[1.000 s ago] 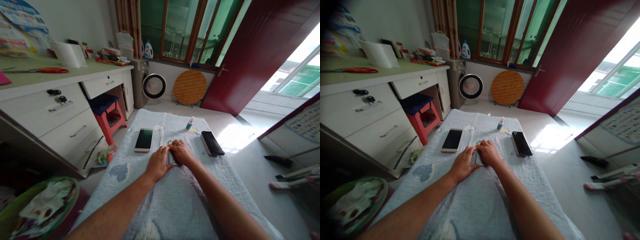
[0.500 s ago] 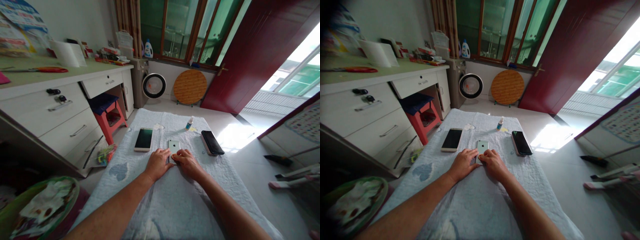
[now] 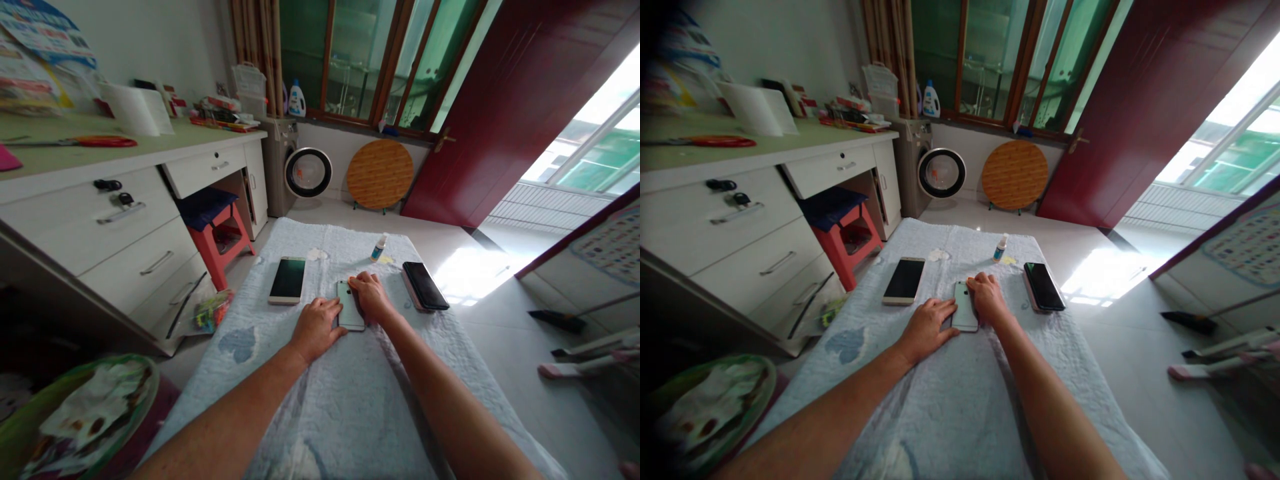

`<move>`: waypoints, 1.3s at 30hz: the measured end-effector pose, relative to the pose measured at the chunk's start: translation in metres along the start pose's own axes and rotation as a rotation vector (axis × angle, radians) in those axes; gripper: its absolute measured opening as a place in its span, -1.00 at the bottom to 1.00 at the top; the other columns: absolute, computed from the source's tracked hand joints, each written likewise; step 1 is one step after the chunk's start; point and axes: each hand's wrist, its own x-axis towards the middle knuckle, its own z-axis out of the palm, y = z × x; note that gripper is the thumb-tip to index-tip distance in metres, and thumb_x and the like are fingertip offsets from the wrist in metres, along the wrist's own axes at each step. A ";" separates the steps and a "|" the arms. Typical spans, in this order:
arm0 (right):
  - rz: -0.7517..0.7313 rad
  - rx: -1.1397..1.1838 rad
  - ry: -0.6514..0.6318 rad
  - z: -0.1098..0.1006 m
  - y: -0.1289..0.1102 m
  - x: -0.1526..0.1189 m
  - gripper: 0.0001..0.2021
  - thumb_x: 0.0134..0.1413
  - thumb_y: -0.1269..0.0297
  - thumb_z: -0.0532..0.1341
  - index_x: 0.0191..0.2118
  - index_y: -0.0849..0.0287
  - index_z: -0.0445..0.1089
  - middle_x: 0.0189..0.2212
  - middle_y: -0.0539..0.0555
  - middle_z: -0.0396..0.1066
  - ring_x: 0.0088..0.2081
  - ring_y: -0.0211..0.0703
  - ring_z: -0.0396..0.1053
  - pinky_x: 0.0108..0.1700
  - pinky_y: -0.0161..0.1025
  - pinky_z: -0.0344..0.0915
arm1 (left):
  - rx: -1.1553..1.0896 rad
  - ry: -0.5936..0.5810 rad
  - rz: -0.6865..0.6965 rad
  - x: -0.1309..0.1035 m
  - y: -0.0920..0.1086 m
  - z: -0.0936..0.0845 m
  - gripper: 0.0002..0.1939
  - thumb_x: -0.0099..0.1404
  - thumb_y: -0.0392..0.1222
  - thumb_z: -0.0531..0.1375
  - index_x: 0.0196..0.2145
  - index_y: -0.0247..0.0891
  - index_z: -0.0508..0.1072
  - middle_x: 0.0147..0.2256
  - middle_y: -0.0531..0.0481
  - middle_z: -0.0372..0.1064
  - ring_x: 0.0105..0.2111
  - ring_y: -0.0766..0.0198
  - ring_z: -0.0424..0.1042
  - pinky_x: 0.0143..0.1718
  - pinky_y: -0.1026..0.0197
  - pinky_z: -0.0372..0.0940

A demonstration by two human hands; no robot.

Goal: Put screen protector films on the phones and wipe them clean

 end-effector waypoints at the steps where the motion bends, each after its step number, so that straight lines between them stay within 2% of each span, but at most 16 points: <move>1: -0.011 0.002 0.005 0.000 -0.002 -0.002 -0.76 0.28 0.32 0.06 -0.16 0.07 0.49 -0.21 0.08 0.34 -0.22 -0.13 0.15 -0.15 -0.26 0.10 | -0.003 -0.001 0.000 0.000 0.000 0.000 -0.51 0.19 0.00 0.30 0.06 -0.18 0.40 0.13 -0.09 0.33 0.05 0.01 0.29 0.06 0.00 0.23; 5: -0.085 0.029 -0.012 -0.005 -0.011 -0.017 -0.72 0.29 0.34 0.05 -0.03 0.04 0.47 -0.16 0.09 0.34 -0.19 -0.12 0.17 -0.08 -0.23 0.11 | -0.024 0.014 -0.027 -0.001 0.000 0.001 -0.38 0.19 0.02 0.30 0.16 -0.17 0.29 0.05 -0.11 0.38 0.02 0.03 0.31 0.04 0.04 0.23; 9: -0.143 0.102 -0.055 -0.013 -0.021 -0.036 -0.71 0.29 0.35 0.05 -0.01 0.03 0.45 -0.16 0.08 0.34 -0.15 -0.12 0.17 -0.05 -0.22 0.14 | -0.030 0.023 -0.069 -0.001 0.000 0.001 -0.25 0.18 0.04 0.30 0.25 -0.14 0.15 -0.01 -0.10 0.41 -0.01 0.04 0.33 0.00 0.06 0.24; 14: -0.187 0.181 -0.119 -0.026 -0.035 -0.066 -0.70 0.29 0.39 0.04 -0.01 0.02 0.45 -0.19 0.07 0.36 -0.19 -0.15 0.18 -0.08 -0.25 0.15 | -0.032 0.021 -0.043 -0.001 -0.001 0.002 -0.41 0.20 0.01 0.29 0.15 -0.14 0.30 0.08 -0.09 0.38 0.03 0.04 0.31 0.04 0.04 0.23; 19: -0.182 0.216 -0.106 -0.031 -0.038 -0.089 -0.67 0.30 0.42 0.00 0.00 0.00 0.43 -0.18 0.08 0.35 -0.15 -0.16 0.21 -0.06 -0.28 0.17 | -0.006 0.026 -0.008 -0.001 -0.003 0.004 -0.54 0.21 -0.01 0.29 0.05 -0.13 0.42 0.15 -0.05 0.32 0.05 0.03 0.29 0.06 0.00 0.23; 23: -0.085 0.184 -0.048 -0.021 -0.027 -0.079 -0.71 0.32 0.37 0.00 -0.07 0.06 0.45 -0.20 0.08 0.32 -0.16 -0.16 0.22 -0.11 -0.31 0.17 | 0.012 0.001 -0.015 0.000 -0.001 0.002 -0.52 0.20 -0.01 0.30 0.06 -0.15 0.43 0.16 -0.06 0.31 0.05 0.01 0.29 0.05 -0.01 0.23; 28: -0.007 0.102 -0.004 -0.006 -0.007 -0.042 -0.75 0.30 0.33 0.02 -0.16 0.11 0.45 -0.24 0.08 0.31 -0.19 -0.15 0.21 -0.14 -0.30 0.15 | 0.015 -0.005 0.001 0.000 -0.002 0.000 -0.49 0.18 0.00 0.32 0.07 -0.16 0.42 0.17 -0.07 0.30 0.03 0.01 0.30 0.04 -0.01 0.24; 33: 0.025 0.058 -0.012 0.000 0.005 -0.013 -0.86 0.04 0.31 0.24 -0.24 0.16 0.45 -0.26 0.07 0.31 -0.23 -0.16 0.19 -0.15 -0.30 0.13 | 0.021 0.014 0.031 0.001 -0.004 0.001 -0.53 0.17 -0.02 0.32 0.03 -0.16 0.44 0.15 -0.07 0.32 0.01 0.01 0.30 0.04 0.01 0.24; 35: 0.018 0.062 -0.007 0.000 0.006 -0.011 -0.89 0.01 0.31 0.26 -0.29 0.17 0.45 -0.30 0.05 0.30 -0.27 -0.17 0.19 -0.17 -0.30 0.11 | 0.026 0.014 0.035 0.001 -0.004 0.001 -0.53 0.17 -0.01 0.32 0.02 -0.17 0.45 0.14 -0.08 0.32 0.01 0.01 0.31 0.04 0.01 0.24; 37: 0.018 0.081 0.005 -0.001 0.005 -0.015 -0.91 0.08 0.32 0.20 -0.34 0.17 0.46 -0.34 0.05 0.28 -0.30 -0.19 0.18 -0.22 -0.31 0.10 | 0.028 0.009 0.032 0.001 -0.003 0.001 -0.53 0.17 0.00 0.32 0.02 -0.17 0.45 0.14 -0.08 0.32 0.01 0.01 0.30 0.04 0.00 0.24; 39: 0.002 0.115 0.015 -0.004 0.001 -0.024 -0.81 0.18 0.33 0.12 -0.35 0.17 0.47 -0.37 0.05 0.27 -0.32 -0.20 0.17 -0.24 -0.31 0.08 | 0.030 0.003 0.025 0.001 -0.003 0.000 -0.51 0.18 0.02 0.31 0.03 -0.17 0.44 0.15 -0.07 0.32 0.02 0.00 0.30 0.05 0.00 0.24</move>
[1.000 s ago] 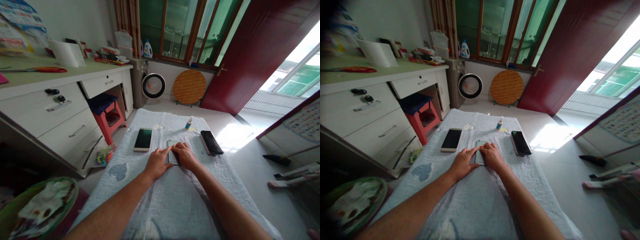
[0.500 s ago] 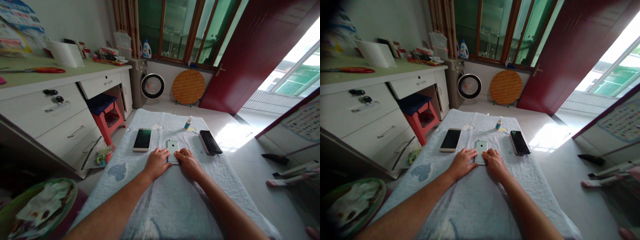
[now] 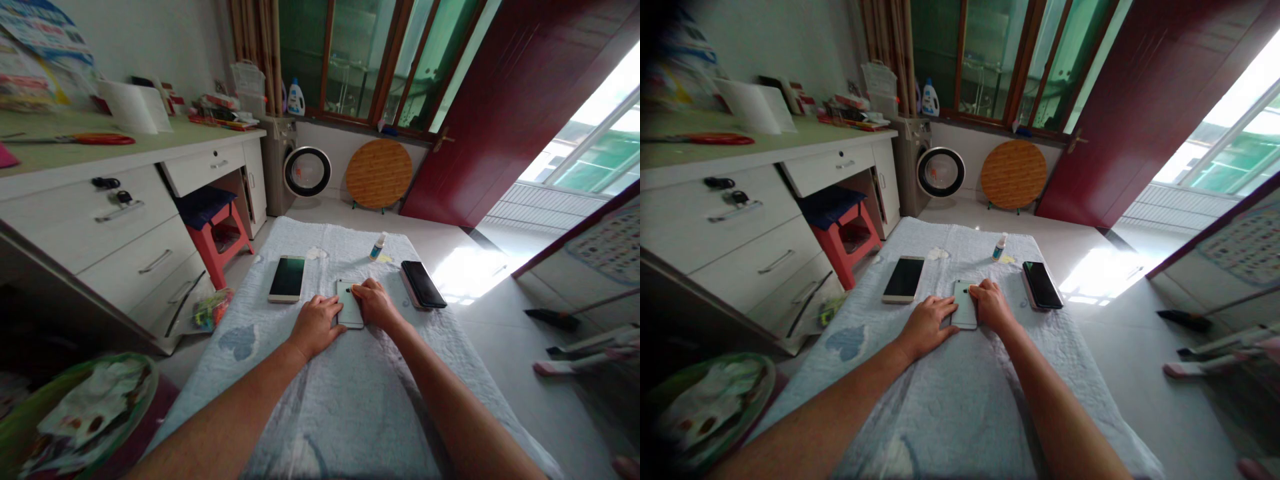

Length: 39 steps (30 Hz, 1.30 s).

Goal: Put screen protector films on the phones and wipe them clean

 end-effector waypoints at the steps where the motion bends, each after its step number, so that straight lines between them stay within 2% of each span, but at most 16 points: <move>1: -0.018 0.022 -0.001 -0.002 -0.003 -0.007 -0.78 0.21 0.34 0.09 -0.34 0.16 0.48 -0.38 0.05 0.27 -0.32 -0.20 0.18 -0.25 -0.32 0.08 | 0.001 -0.001 -0.004 0.000 0.000 0.000 -0.50 0.18 0.03 0.31 0.04 -0.17 0.44 0.15 -0.06 0.31 0.02 0.00 0.30 0.05 0.00 0.24; 8: -0.103 0.110 -0.075 -0.024 -0.028 -0.058 -0.70 0.26 0.44 0.03 -0.17 0.06 0.50 -0.29 0.06 0.29 -0.22 -0.17 0.20 -0.17 -0.30 0.15 | -0.011 0.020 -0.020 0.001 -0.001 0.002 -0.50 0.17 -0.02 0.32 0.04 -0.19 0.44 0.15 -0.05 0.33 0.03 0.01 0.30 0.06 0.02 0.24; 12: -0.174 0.103 -0.111 -0.026 -0.041 -0.065 -0.70 0.28 0.43 0.05 -0.09 0.01 0.50 -0.23 0.07 0.31 -0.19 -0.16 0.19 -0.14 -0.29 0.16 | -0.041 0.036 -0.016 0.001 -0.002 0.003 -0.53 0.19 0.00 0.30 0.03 -0.19 0.46 0.13 -0.04 0.35 0.02 0.03 0.32 0.05 0.04 0.24; 18: -0.224 0.075 -0.147 -0.020 -0.054 -0.047 -0.78 0.26 0.37 0.13 -0.14 0.02 0.52 -0.23 0.06 0.34 -0.19 -0.17 0.18 -0.14 -0.27 0.14 | -0.069 0.016 -0.001 0.002 -0.005 0.002 -0.55 0.20 0.01 0.28 0.02 -0.19 0.46 0.12 -0.05 0.36 0.03 0.03 0.32 0.06 0.05 0.23; 23: -0.219 0.055 -0.127 -0.012 -0.045 -0.034 -0.76 0.24 0.41 0.13 -0.09 0.02 0.49 -0.23 0.05 0.34 -0.20 -0.18 0.18 -0.14 -0.28 0.13 | -0.096 0.009 -0.007 0.002 -0.004 0.001 -0.53 0.16 -0.01 0.31 0.02 -0.13 0.43 0.09 -0.03 0.38 0.04 0.02 0.31 0.06 0.04 0.22; 28: -0.147 -0.004 -0.109 -0.010 -0.030 -0.014 -0.79 0.23 0.39 0.12 -0.16 0.05 0.49 -0.24 0.05 0.33 -0.22 -0.17 0.17 -0.14 -0.29 0.11 | -0.129 0.021 -0.089 0.002 -0.002 0.002 -0.21 0.11 -0.01 0.35 0.23 -0.17 0.15 0.04 -0.12 0.39 0.02 0.00 0.33 0.02 0.03 0.24; 31: -0.114 -0.040 -0.121 -0.009 -0.029 0.001 -0.80 0.24 0.37 0.10 -0.23 0.07 0.49 -0.27 0.06 0.31 -0.23 -0.17 0.17 -0.15 -0.29 0.10 | -0.147 0.036 -0.081 0.001 -0.003 0.005 -0.11 0.11 -0.06 0.35 0.28 -0.13 -0.02 0.06 -0.12 0.35 0.03 -0.01 0.33 0.04 -0.01 0.22; 36: -0.105 -0.089 -0.179 -0.009 -0.035 0.019 -0.77 0.25 0.36 0.06 -0.16 0.07 0.48 -0.25 0.08 0.31 -0.21 -0.15 0.17 -0.15 -0.29 0.10 | -0.181 0.090 -0.059 0.000 -0.004 0.009 0.07 0.07 -0.15 0.37 0.32 -0.08 -0.26 0.20 -0.21 0.11 0.19 -0.06 0.16 0.09 -0.08 0.19; 39: -0.118 -0.140 -0.222 -0.012 -0.041 0.022 -0.75 0.23 0.39 0.06 -0.10 0.06 0.46 -0.19 0.10 0.30 -0.20 -0.15 0.18 -0.15 -0.29 0.11 | -0.213 0.126 -0.047 0.000 -0.005 0.010 0.14 0.05 -0.14 0.37 0.32 -0.02 -0.35 0.21 -0.20 0.04 0.22 -0.07 0.10 0.09 -0.09 0.19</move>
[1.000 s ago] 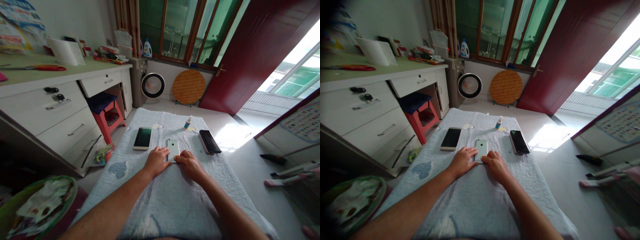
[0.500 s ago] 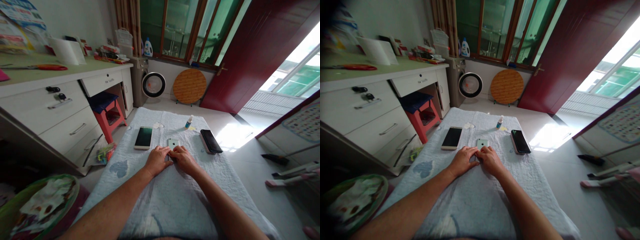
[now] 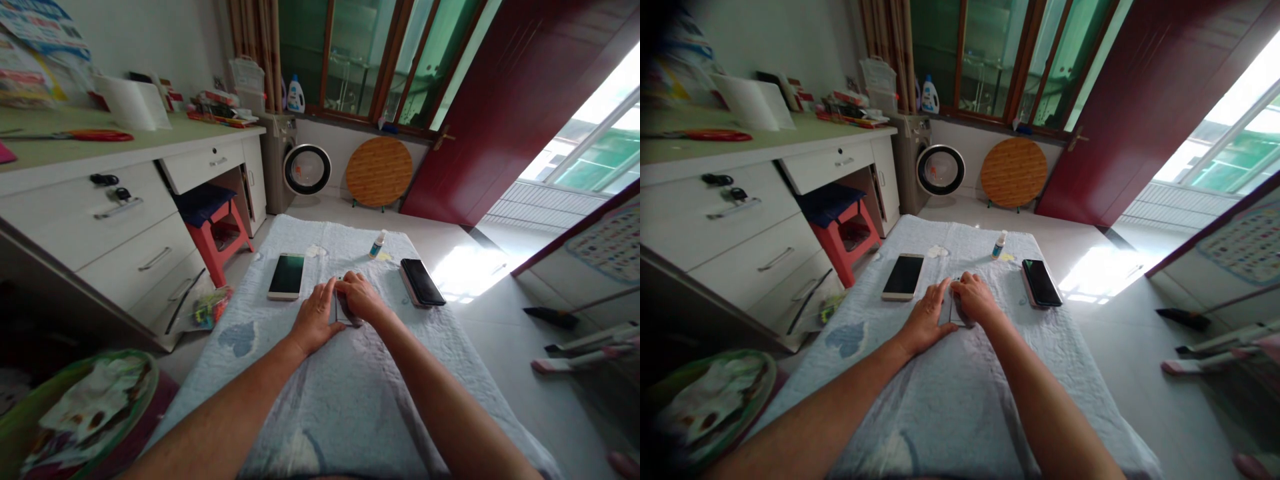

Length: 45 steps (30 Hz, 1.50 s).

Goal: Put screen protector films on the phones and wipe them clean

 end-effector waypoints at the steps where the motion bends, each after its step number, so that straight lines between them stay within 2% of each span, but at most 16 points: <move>1: -0.006 -0.020 -0.012 -0.001 -0.002 0.000 -0.74 0.23 0.40 0.06 -0.08 0.06 0.45 -0.18 0.11 0.29 -0.20 -0.14 0.17 -0.15 -0.29 0.11 | -0.009 0.004 0.004 0.000 -0.001 0.000 0.15 0.05 -0.13 0.37 0.32 -0.01 -0.36 0.21 -0.20 0.03 0.22 -0.07 0.10 0.10 -0.10 0.18; 7: -0.062 -0.063 -0.052 -0.002 -0.011 -0.007 -0.75 0.23 0.37 0.09 -0.08 0.05 0.47 -0.17 0.12 0.26 -0.19 -0.12 0.15 -0.13 -0.26 0.13 | 0.001 -0.006 -0.008 0.000 -0.003 0.002 0.09 0.05 -0.09 0.35 0.32 -0.02 -0.29 0.22 -0.19 -0.01 0.24 -0.09 0.03 0.13 -0.14 0.16; 14: -0.143 -0.004 -0.017 0.005 -0.022 -0.029 -0.75 0.17 0.41 0.18 -0.06 0.09 0.46 -0.17 0.13 0.27 -0.16 -0.10 0.14 -0.08 -0.22 0.15 | 0.095 -0.063 -0.057 0.000 0.002 -0.001 -0.19 0.08 -0.05 0.29 0.24 -0.16 0.11 0.21 -0.21 0.02 0.12 -0.03 0.24 0.15 -0.02 0.16; 21: -0.144 0.063 0.042 0.008 -0.030 -0.051 -0.78 0.18 0.41 0.16 -0.10 0.07 0.47 -0.17 0.09 0.31 -0.19 -0.13 0.15 -0.12 -0.23 0.13 | 0.165 -0.111 -0.011 0.002 0.005 -0.006 -0.42 0.12 -0.08 0.25 0.11 -0.21 0.36 0.19 -0.17 0.17 0.10 -0.05 0.26 0.15 -0.01 0.15; 25: -0.170 0.126 0.080 0.011 -0.031 -0.055 -0.79 0.19 0.44 0.16 -0.14 0.10 0.49 -0.18 0.07 0.33 -0.21 -0.17 0.16 -0.09 -0.23 0.10 | 0.161 -0.172 0.024 0.003 0.004 -0.009 -0.48 0.18 -0.13 0.17 0.11 -0.21 0.37 0.19 -0.12 0.24 0.10 -0.02 0.26 0.14 -0.02 0.16; 30: -0.149 0.156 0.077 0.010 -0.035 -0.059 -0.83 0.22 0.41 0.16 -0.21 0.12 0.51 -0.22 0.08 0.31 -0.22 -0.19 0.18 -0.10 -0.24 0.11 | 0.149 -0.235 0.005 0.004 0.005 -0.015 -0.32 0.07 -0.17 0.20 0.18 -0.23 0.31 0.24 -0.08 0.19 0.12 -0.01 0.24 0.16 0.02 0.14; 32: -0.130 0.141 0.061 0.008 -0.038 -0.063 -0.82 0.23 0.40 0.14 -0.20 0.12 0.50 -0.21 0.10 0.30 -0.21 -0.17 0.18 -0.11 -0.25 0.13 | 0.145 -0.243 -0.005 0.004 0.005 -0.016 -0.34 0.09 -0.19 0.16 0.19 -0.20 0.30 0.24 -0.05 0.18 0.13 0.01 0.23 0.17 0.02 0.13; 39: -0.130 0.064 0.054 0.006 -0.043 -0.080 -0.78 0.26 0.43 0.08 -0.13 0.11 0.44 -0.22 0.10 0.26 -0.19 -0.15 0.14 -0.11 -0.26 0.13 | 0.172 -0.236 0.013 0.006 0.001 -0.013 -0.44 0.21 -0.32 0.02 0.18 -0.23 0.32 0.25 -0.07 0.17 0.12 0.07 0.25 0.14 0.02 0.13; 45: -0.114 0.062 0.026 0.005 -0.040 -0.090 -0.77 0.25 0.44 0.08 -0.09 0.07 0.42 -0.21 0.07 0.26 -0.20 -0.16 0.14 -0.13 -0.27 0.12 | 0.173 -0.163 0.016 0.007 0.000 -0.007 -0.59 0.35 -0.17 0.02 0.11 -0.16 0.41 0.20 -0.04 0.26 0.04 0.08 0.30 0.09 0.02 0.19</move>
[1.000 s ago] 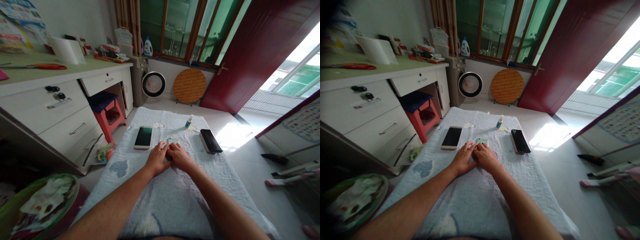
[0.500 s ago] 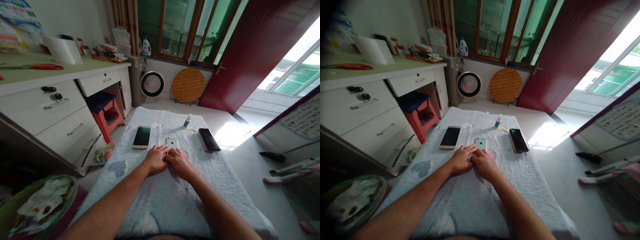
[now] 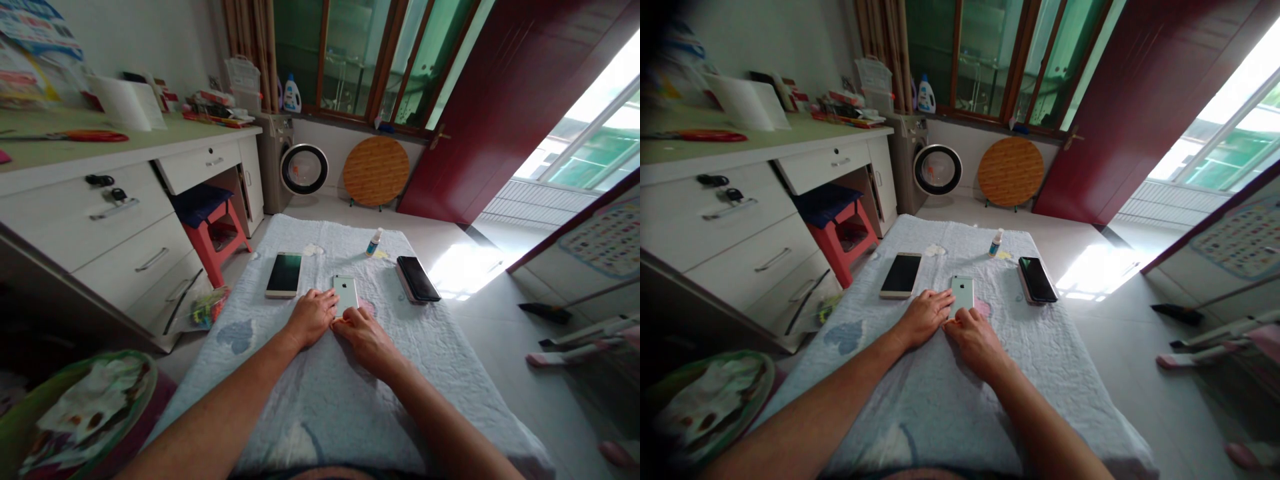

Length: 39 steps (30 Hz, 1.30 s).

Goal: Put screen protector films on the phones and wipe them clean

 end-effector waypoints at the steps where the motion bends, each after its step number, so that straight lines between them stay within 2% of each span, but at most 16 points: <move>1: 0.006 0.006 -0.002 0.000 0.002 -0.002 -0.77 0.24 0.44 0.09 -0.09 0.06 0.43 -0.21 0.06 0.26 -0.20 -0.16 0.14 -0.13 -0.27 0.12 | 0.001 0.011 -0.002 0.000 0.000 0.001 -0.60 0.36 -0.14 0.03 0.10 -0.16 0.42 0.19 -0.03 0.27 0.03 0.08 0.30 0.08 0.02 0.19; 6: 0.053 0.045 0.031 0.001 0.015 -0.014 -0.75 0.27 0.40 0.08 -0.07 0.02 0.44 -0.21 0.05 0.28 -0.17 -0.15 0.17 -0.10 -0.28 0.15 | 0.011 0.029 -0.001 0.000 -0.002 0.004 -0.61 0.33 -0.14 0.12 0.10 -0.15 0.42 0.18 -0.02 0.29 0.00 0.08 0.30 0.07 0.04 0.21; 11: 0.093 0.039 0.057 0.000 0.021 -0.022 -0.75 0.27 0.44 0.04 -0.15 0.09 0.45 -0.27 0.07 0.31 -0.20 -0.15 0.21 -0.14 -0.26 0.16 | 0.017 0.031 0.000 -0.001 -0.002 0.005 -0.61 0.32 -0.13 0.14 0.10 -0.11 0.42 0.18 0.01 0.28 -0.01 0.10 0.30 0.07 0.04 0.21; 18: 0.052 -0.078 -0.019 0.003 0.003 -0.004 -0.83 0.23 0.49 0.06 -0.24 0.17 0.39 -0.26 0.09 0.32 -0.22 -0.15 0.22 -0.17 -0.26 0.14 | 0.011 0.033 -0.007 0.000 0.000 0.004 -0.60 0.32 -0.13 0.15 0.10 -0.11 0.41 0.18 0.00 0.28 -0.01 0.07 0.30 0.08 0.02 0.20; 25: 0.012 -0.103 -0.029 0.006 -0.011 0.007 -0.84 0.26 0.46 0.07 -0.15 0.18 0.37 -0.24 0.10 0.32 -0.21 -0.14 0.22 -0.14 -0.26 0.13 | 0.024 0.022 -0.016 -0.001 0.000 0.002 -0.60 0.32 -0.14 0.15 0.11 -0.11 0.41 0.19 0.03 0.28 0.01 0.09 0.29 0.08 0.06 0.21; 39: 0.183 0.082 0.026 -0.004 0.015 -0.021 -0.76 0.24 0.50 0.07 -0.19 0.09 0.45 -0.27 0.04 0.33 -0.22 -0.19 0.23 -0.15 -0.32 0.14 | 0.081 0.041 0.046 0.000 -0.004 0.004 -0.63 0.31 -0.15 0.19 0.07 -0.16 0.44 0.17 0.00 0.31 -0.04 0.11 0.33 0.06 0.08 0.23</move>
